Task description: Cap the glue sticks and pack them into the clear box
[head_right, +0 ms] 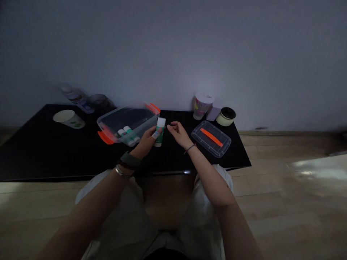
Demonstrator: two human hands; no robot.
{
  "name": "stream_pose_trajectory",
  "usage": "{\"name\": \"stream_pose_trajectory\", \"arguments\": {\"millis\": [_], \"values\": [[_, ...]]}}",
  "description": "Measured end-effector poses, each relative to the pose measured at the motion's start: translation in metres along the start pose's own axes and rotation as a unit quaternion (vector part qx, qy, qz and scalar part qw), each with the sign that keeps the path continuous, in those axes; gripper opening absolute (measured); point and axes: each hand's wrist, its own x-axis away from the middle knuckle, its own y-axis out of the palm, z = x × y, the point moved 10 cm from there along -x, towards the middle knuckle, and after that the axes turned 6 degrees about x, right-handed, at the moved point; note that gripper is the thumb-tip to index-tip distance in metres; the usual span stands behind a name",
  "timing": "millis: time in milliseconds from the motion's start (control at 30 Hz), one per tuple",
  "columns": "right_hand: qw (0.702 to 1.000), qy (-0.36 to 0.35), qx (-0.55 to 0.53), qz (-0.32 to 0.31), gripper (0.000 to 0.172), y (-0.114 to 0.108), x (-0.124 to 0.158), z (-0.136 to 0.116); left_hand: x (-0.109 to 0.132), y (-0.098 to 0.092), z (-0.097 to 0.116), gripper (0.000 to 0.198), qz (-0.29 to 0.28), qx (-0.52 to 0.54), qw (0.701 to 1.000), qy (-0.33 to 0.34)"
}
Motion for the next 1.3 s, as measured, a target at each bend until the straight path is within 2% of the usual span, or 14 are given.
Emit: {"name": "stream_pose_trajectory", "arguments": {"millis": [100, 200, 400, 467, 533, 600, 667, 700, 800, 900, 967, 1067, 1167, 1300], "values": [[0.995, -0.006, -0.031, -0.09, 0.025, 0.023, 0.008, -0.005, 0.0, -0.001, 0.01, 0.046, 0.009, 0.016, 0.999, 0.034], [0.979, -0.004, -0.118, -0.164, 0.026, 0.044, 0.019, -0.013, 0.003, 0.009, 0.008, 0.051, -0.034, 0.056, 0.998, 0.016], [0.965, 0.071, -0.174, -0.183, 0.017, 0.057, 0.028, -0.005, 0.01, 0.028, -0.008, 0.063, -0.126, 0.097, 0.985, -0.066], [0.961, 0.073, -0.185, -0.194, 0.016, 0.058, 0.03, -0.006, 0.007, 0.023, -0.007, 0.059, -0.118, 0.107, 0.985, -0.067], [0.962, 0.054, -0.168, -0.209, 0.017, 0.06, 0.031, -0.01, 0.001, 0.01, 0.0, 0.054, -0.075, 0.138, 0.987, -0.04], [0.972, 0.02, -0.088, -0.215, 0.019, 0.06, 0.033, -0.013, -0.005, -0.004, 0.01, 0.053, -0.033, 0.181, 0.983, -0.007], [0.978, -0.024, 0.059, -0.197, 0.023, 0.059, 0.035, -0.015, -0.007, -0.013, 0.019, 0.056, -0.012, 0.209, 0.978, 0.017], [0.972, -0.047, 0.141, -0.181, 0.026, 0.059, 0.037, -0.017, -0.007, -0.015, 0.023, 0.057, -0.008, 0.211, 0.977, 0.027], [0.922, -0.086, 0.352, -0.138, 0.035, 0.06, 0.044, -0.023, -0.004, -0.013, 0.029, 0.063, -0.016, 0.173, 0.984, 0.042], [0.861, -0.067, 0.492, -0.11, 0.033, 0.058, 0.048, -0.022, 0.001, 0.0, 0.024, 0.066, -0.056, 0.093, 0.993, 0.04], [0.828, -0.054, 0.548, -0.102, 0.031, 0.057, 0.05, -0.021, 0.002, 0.008, 0.017, 0.069, -0.076, 0.05, 0.995, 0.041], [0.801, -0.047, 0.588, -0.101, 0.03, 0.057, 0.052, -0.022, 0.001, 0.013, 0.007, 0.07, -0.076, 0.037, 0.996, 0.038], [0.795, -0.038, 0.598, -0.096, 0.031, 0.057, 0.054, -0.023, 0.0, 0.019, 0.003, 0.067, -0.089, 0.061, 0.993, 0.038], [0.803, -0.032, 0.59, -0.079, 0.031, 0.056, 0.056, -0.026, 0.002, 0.025, 0.012, 0.065, -0.111, 0.101, 0.987, 0.055]]}}
